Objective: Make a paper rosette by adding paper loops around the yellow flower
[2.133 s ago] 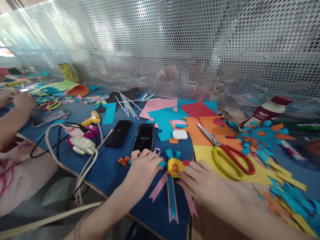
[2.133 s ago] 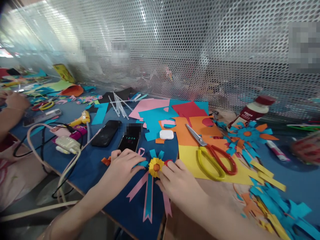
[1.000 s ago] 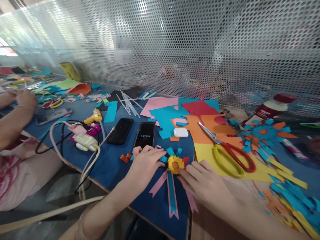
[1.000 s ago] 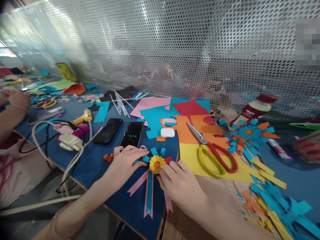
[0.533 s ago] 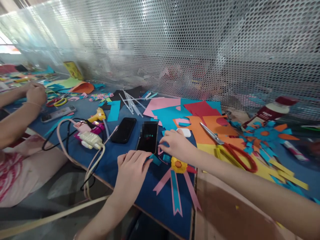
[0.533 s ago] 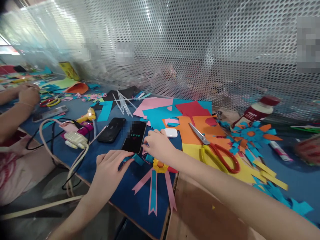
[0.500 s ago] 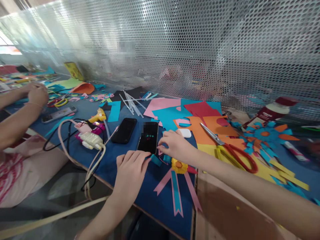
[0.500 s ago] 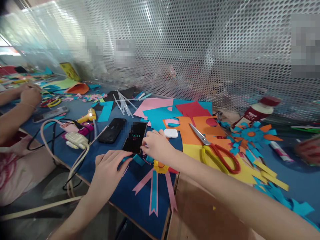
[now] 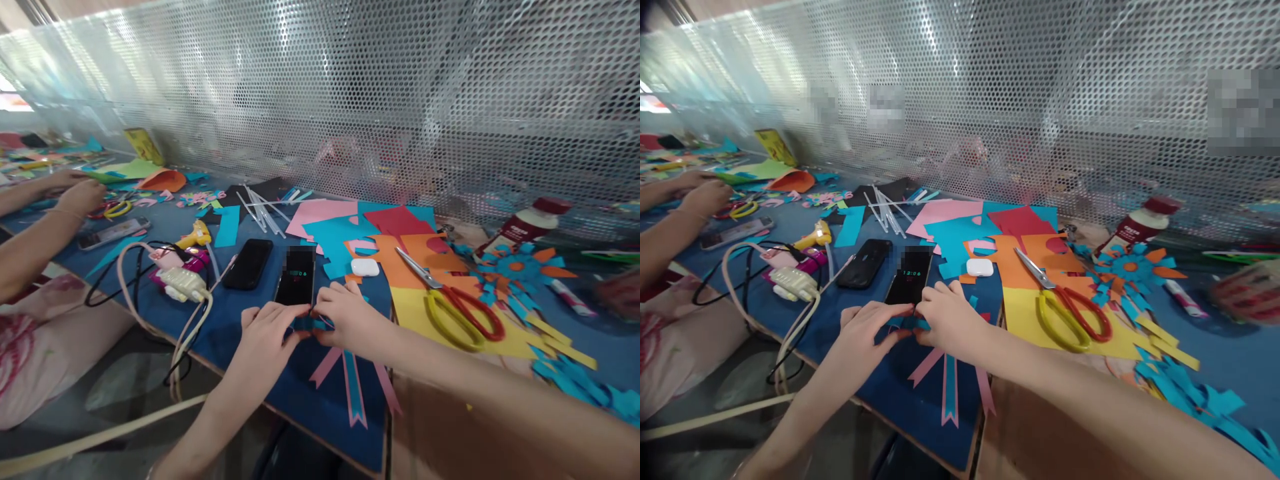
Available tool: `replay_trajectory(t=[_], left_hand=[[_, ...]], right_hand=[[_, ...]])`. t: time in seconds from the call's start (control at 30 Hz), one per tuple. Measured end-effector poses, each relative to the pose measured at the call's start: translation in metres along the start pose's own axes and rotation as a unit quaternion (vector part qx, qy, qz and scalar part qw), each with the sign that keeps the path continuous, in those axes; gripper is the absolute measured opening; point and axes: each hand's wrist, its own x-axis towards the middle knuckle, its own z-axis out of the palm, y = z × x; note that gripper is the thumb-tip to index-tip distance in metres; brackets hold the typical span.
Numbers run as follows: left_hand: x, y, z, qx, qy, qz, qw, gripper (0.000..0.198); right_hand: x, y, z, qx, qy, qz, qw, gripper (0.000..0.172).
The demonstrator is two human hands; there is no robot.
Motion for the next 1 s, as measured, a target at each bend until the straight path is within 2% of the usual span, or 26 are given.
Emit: replay_trajectory(t=[0.17,0.33,0.43,0.53,0.7,1.0], left_hand=[[0.001,0.007,-0.004,-0.003,0.005,0.019,1.0,0.027],[-0.002,0.008,0.001,-0.022,0.024,0.023,0.999,0.025],[-0.005,0.011,0.01,-0.048,0.004,0.035,0.998,0.019],[-0.006,0.015,0.016,-0.064,-0.017,0.034,0.997,0.016],[-0.003,0.016,0.018,-0.061,-0.027,0.02,0.998,0.017],[0.002,0.017,0.023,-0.078,-0.028,0.045,0.996,0.017]], right_hand=[[-0.009,0.006,-0.013,-0.011,0.031,-0.022,0.999,0.02],[-0.046,0.027,-0.024,0.012,0.138,-0.013,0.99,0.019],[-0.076,0.029,-0.011,-0.051,0.162,-0.036,0.985,0.02],[-0.093,0.023,0.01,-0.158,0.171,-0.052,0.971,0.019],[-0.093,0.018,0.026,-0.249,0.161,-0.063,0.953,0.018],[-0.094,0.019,0.023,-0.198,0.189,-0.029,0.961,0.02]])
